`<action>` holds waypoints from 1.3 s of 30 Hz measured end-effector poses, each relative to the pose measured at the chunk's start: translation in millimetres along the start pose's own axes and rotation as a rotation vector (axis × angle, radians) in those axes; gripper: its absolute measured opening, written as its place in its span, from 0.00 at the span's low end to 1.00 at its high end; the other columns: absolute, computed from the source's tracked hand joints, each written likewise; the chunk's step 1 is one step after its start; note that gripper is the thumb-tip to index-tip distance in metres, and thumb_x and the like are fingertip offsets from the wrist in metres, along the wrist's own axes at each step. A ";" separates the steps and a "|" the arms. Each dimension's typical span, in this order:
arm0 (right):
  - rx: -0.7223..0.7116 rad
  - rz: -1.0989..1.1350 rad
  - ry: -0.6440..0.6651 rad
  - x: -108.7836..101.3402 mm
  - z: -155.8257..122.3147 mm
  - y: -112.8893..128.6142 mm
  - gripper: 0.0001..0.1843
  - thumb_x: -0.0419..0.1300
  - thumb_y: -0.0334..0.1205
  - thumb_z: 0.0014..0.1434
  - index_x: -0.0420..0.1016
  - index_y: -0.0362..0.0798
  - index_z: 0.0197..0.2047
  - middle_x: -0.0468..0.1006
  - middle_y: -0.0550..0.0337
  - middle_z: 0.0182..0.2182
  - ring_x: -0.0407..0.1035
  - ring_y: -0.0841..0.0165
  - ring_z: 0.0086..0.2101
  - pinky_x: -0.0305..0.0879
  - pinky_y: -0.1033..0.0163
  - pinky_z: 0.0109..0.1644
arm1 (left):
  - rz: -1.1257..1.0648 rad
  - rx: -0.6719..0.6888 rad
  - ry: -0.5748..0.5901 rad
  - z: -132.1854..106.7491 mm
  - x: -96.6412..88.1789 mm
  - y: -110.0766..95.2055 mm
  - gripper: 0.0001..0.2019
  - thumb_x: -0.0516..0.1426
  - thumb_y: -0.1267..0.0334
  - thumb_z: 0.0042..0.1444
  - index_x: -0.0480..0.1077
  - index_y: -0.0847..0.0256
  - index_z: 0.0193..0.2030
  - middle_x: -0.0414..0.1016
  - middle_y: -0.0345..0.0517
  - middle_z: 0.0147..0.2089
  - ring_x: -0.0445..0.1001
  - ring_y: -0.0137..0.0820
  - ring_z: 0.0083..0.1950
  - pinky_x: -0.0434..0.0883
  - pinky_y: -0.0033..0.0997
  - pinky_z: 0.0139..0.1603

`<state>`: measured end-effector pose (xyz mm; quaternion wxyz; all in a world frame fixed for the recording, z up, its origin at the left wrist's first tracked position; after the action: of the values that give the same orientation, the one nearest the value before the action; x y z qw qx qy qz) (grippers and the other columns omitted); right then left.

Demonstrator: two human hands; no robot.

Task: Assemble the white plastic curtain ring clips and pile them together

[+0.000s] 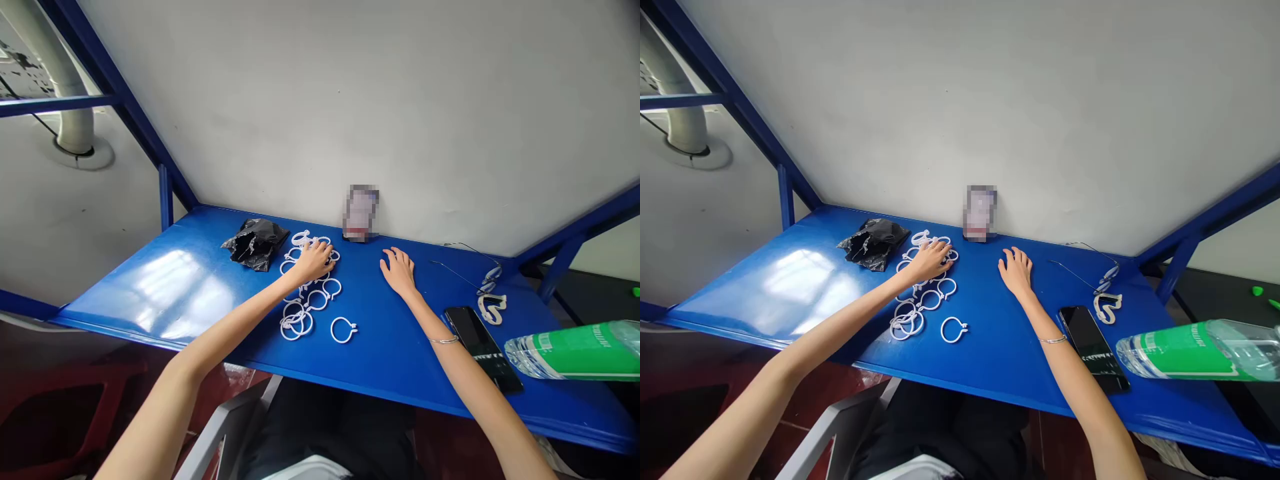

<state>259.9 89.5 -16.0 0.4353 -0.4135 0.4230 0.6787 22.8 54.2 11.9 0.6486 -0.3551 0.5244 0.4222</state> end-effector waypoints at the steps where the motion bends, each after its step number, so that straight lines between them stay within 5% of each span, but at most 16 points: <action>1: -0.003 0.003 -0.005 0.1 0.1 -0.1 0.22 0.43 0.45 0.64 0.65 0.48 0.58 0.63 0.45 0.58 0.54 0.51 0.58 0.54 0.43 0.57 | -0.002 0.011 -0.004 -8.4 -2.1 3.2 0.21 0.49 0.57 0.63 0.63 0.65 0.59 0.64 0.61 0.60 0.61 0.49 0.61 0.60 0.52 0.60; 5: -0.006 0.005 -0.014 -0.1 0.5 0.9 0.22 0.44 0.44 0.64 0.65 0.47 0.57 0.63 0.44 0.58 0.55 0.51 0.58 0.54 0.43 0.57 | 0.010 0.000 0.014 -31.2 -13.8 15.8 0.20 0.51 0.58 0.61 0.65 0.65 0.58 0.67 0.61 0.57 0.64 0.49 0.60 0.60 0.54 0.60; 8: -0.002 0.004 -0.021 -0.5 0.6 1.6 0.22 0.44 0.44 0.64 0.66 0.47 0.57 0.64 0.45 0.58 0.55 0.51 0.57 0.54 0.43 0.57 | 0.024 -0.036 -0.015 -42.9 -30.1 3.1 0.22 0.53 0.57 0.60 0.64 0.64 0.59 0.64 0.62 0.60 0.59 0.53 0.63 0.55 0.59 0.62; 11: 0.000 0.001 -0.030 -1.0 0.3 1.6 0.22 0.44 0.44 0.64 0.66 0.47 0.57 0.64 0.45 0.58 0.55 0.51 0.57 0.54 0.43 0.57 | -0.015 0.078 -0.052 -61.9 -44.7 -46.6 0.27 0.49 0.52 0.62 0.58 0.64 0.64 0.55 0.62 0.67 0.50 0.53 0.68 0.52 0.59 0.65; 14: -0.002 0.002 -0.044 -2.6 -0.5 1.8 0.21 0.45 0.43 0.63 0.66 0.46 0.56 0.64 0.45 0.57 0.56 0.51 0.56 0.55 0.45 0.56 | -0.116 0.422 -0.027 -90.6 -45.0 -113.0 0.30 0.46 0.46 0.63 0.50 0.53 0.68 0.46 0.50 0.71 0.45 0.48 0.71 0.50 0.55 0.67; 17: 0.008 0.000 -0.061 -6.1 -1.0 2.3 0.21 0.46 0.41 0.63 0.67 0.45 0.56 0.66 0.45 0.55 0.58 0.52 0.54 0.59 0.47 0.54 | -0.143 0.559 -0.015 -106.1 -32.5 -139.9 0.25 0.42 0.50 0.66 0.51 0.51 0.68 0.47 0.47 0.71 0.46 0.45 0.71 0.49 0.54 0.67; 22: 0.001 -0.021 -0.094 -14.1 -0.9 7.4 0.20 0.46 0.37 0.62 0.71 0.44 0.52 0.69 0.45 0.49 0.63 0.53 0.46 0.64 0.51 0.46 | -0.064 0.411 -0.015 -84.0 -10.3 -102.3 0.22 0.42 0.57 0.67 0.56 0.55 0.66 0.55 0.54 0.68 0.52 0.45 0.69 0.53 0.56 0.65; 31: -0.023 0.111 -0.106 -25.4 -2.1 18.0 0.15 0.48 0.36 0.62 0.75 0.47 0.42 0.74 0.49 0.41 0.67 0.56 0.42 0.66 0.54 0.43 | -0.001 0.187 -0.031 -53.9 -6.1 -12.3 0.20 0.47 0.68 0.64 0.63 0.55 0.61 0.61 0.55 0.64 0.56 0.45 0.67 0.52 0.58 0.66; 35: -0.072 0.517 -0.153 -30.1 -4.1 35.4 0.14 0.51 0.45 0.63 0.75 0.49 0.39 0.76 0.53 0.40 0.70 0.60 0.41 0.68 0.56 0.46 | -0.083 0.128 -0.070 -39.6 -10.4 0.8 0.18 0.50 0.63 0.63 0.64 0.61 0.59 0.64 0.58 0.62 0.57 0.46 0.66 0.51 0.57 0.66; 39: -0.012 1.060 -0.045 -17.7 -10.4 58.7 0.17 0.57 0.54 0.59 0.74 0.49 0.40 0.77 0.54 0.40 0.72 0.62 0.40 0.71 0.57 0.43 | -0.414 0.150 -0.119 -22.8 -13.6 -14.9 0.25 0.51 0.55 0.63 0.56 0.63 0.63 0.64 0.57 0.61 0.63 0.40 0.63 0.60 0.44 0.64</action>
<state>211.7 60.0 9.9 0.0392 -0.1307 0.5606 0.8168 26.6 25.4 21.0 0.7757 -0.3803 0.4311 0.2602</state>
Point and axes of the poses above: each hand's wrist, its own z-axis towards the middle knuckle, its own x-axis out of the palm, y = z × x, the point moved 6 cm from there along z, towards the middle knuckle
